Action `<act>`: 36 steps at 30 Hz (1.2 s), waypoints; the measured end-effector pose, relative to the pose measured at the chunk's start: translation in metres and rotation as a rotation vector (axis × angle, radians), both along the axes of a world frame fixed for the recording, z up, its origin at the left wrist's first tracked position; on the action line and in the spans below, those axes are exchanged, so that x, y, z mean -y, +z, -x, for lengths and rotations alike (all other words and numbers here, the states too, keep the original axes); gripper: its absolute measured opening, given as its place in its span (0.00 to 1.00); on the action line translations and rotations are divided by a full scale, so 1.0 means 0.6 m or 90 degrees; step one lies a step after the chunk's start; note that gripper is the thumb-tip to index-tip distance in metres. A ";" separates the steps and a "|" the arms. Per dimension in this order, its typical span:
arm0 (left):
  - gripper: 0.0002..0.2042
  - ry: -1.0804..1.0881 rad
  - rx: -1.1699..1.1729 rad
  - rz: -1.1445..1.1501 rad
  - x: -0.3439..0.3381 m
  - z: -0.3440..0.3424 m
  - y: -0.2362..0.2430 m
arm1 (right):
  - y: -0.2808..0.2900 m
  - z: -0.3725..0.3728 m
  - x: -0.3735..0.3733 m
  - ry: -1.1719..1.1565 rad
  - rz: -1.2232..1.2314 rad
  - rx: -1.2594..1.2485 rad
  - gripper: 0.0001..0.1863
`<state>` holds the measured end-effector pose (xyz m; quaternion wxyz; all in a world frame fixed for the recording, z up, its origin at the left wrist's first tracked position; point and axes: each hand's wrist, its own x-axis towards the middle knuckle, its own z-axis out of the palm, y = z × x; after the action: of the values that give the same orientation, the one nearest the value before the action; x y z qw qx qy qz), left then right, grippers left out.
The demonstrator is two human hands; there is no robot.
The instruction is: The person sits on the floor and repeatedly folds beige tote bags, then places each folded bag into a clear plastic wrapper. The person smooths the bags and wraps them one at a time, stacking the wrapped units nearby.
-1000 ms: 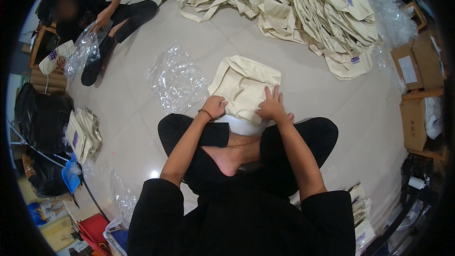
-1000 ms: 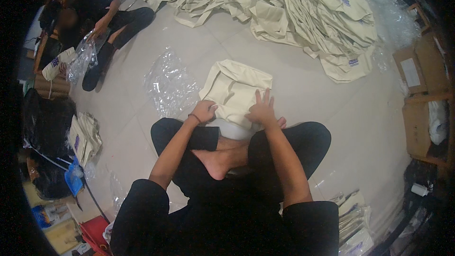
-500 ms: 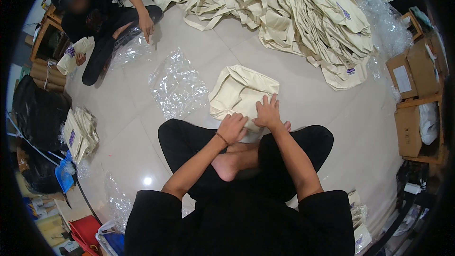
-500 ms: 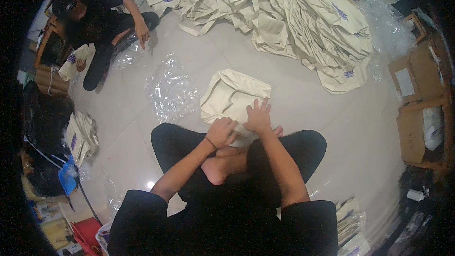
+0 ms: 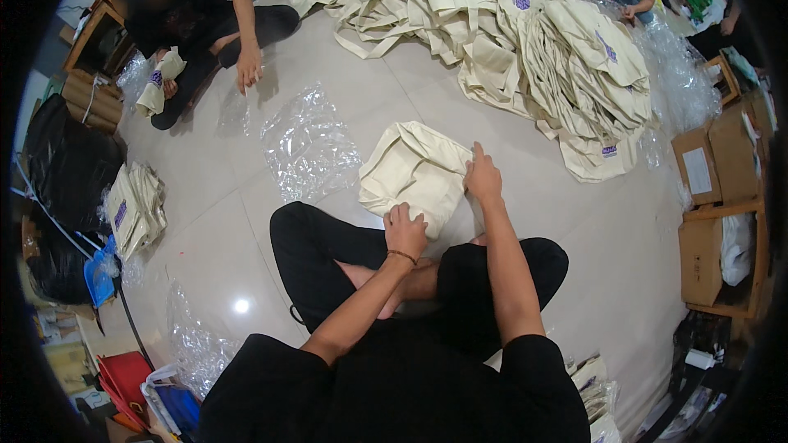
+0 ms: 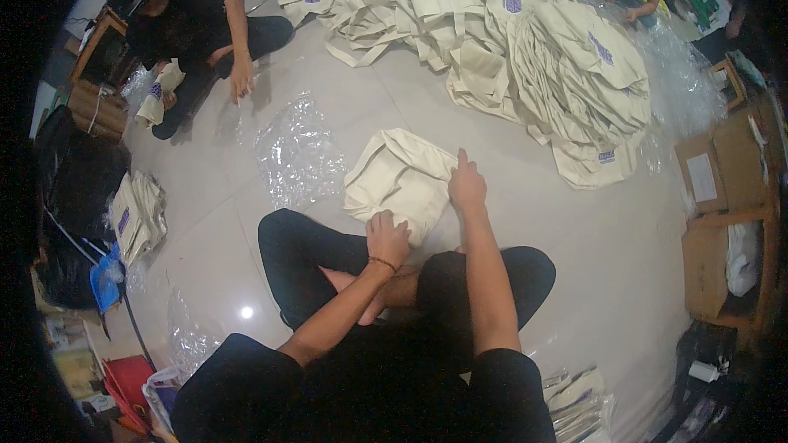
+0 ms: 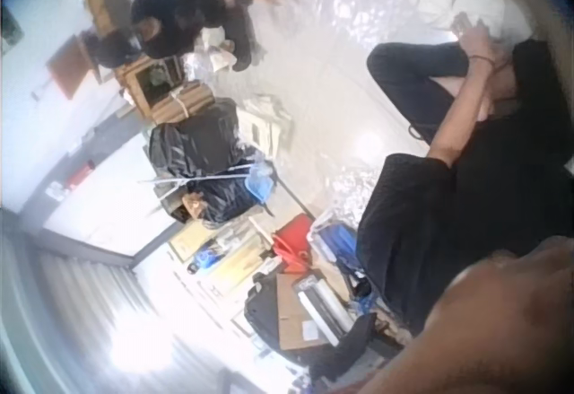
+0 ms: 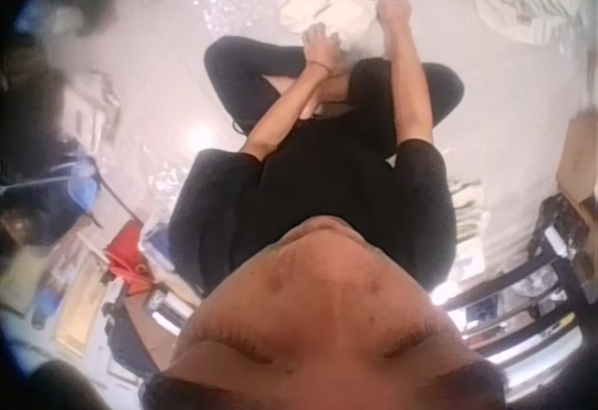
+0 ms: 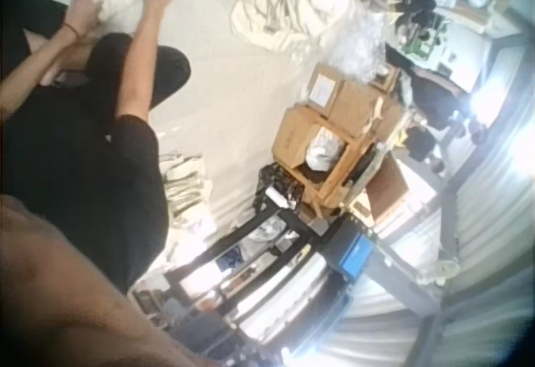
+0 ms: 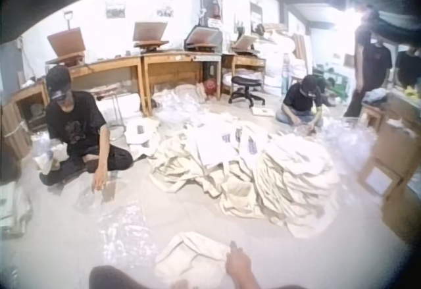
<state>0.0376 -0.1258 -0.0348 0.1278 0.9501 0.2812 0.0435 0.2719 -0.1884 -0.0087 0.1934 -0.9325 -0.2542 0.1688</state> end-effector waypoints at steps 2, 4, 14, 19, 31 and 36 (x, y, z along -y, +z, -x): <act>0.28 0.077 -0.036 0.151 -0.011 -0.004 0.022 | -0.003 -0.016 -0.009 0.007 0.094 -0.020 0.29; 0.32 0.154 -0.138 0.165 -0.017 0.003 0.042 | -0.007 -0.019 -0.010 0.033 0.108 0.083 0.28; 0.34 0.403 -0.088 0.322 -0.045 -0.016 0.027 | -0.031 -0.025 0.034 0.080 0.119 0.002 0.31; 0.28 0.370 -0.006 0.309 -0.070 -0.022 0.034 | -0.048 0.032 0.030 0.049 -0.079 -0.113 0.29; 0.25 0.177 0.034 0.318 -0.044 -0.030 0.031 | -0.026 0.208 -0.007 0.086 -0.230 -0.053 0.20; 0.25 0.024 0.171 0.357 -0.050 -0.005 0.004 | 0.016 0.219 -0.015 -0.020 -0.150 -0.123 0.39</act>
<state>0.0408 -0.0957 -0.0323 0.4204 0.8581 0.2803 0.0918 0.1404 -0.1791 0.0008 0.3276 -0.8867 -0.2379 0.2234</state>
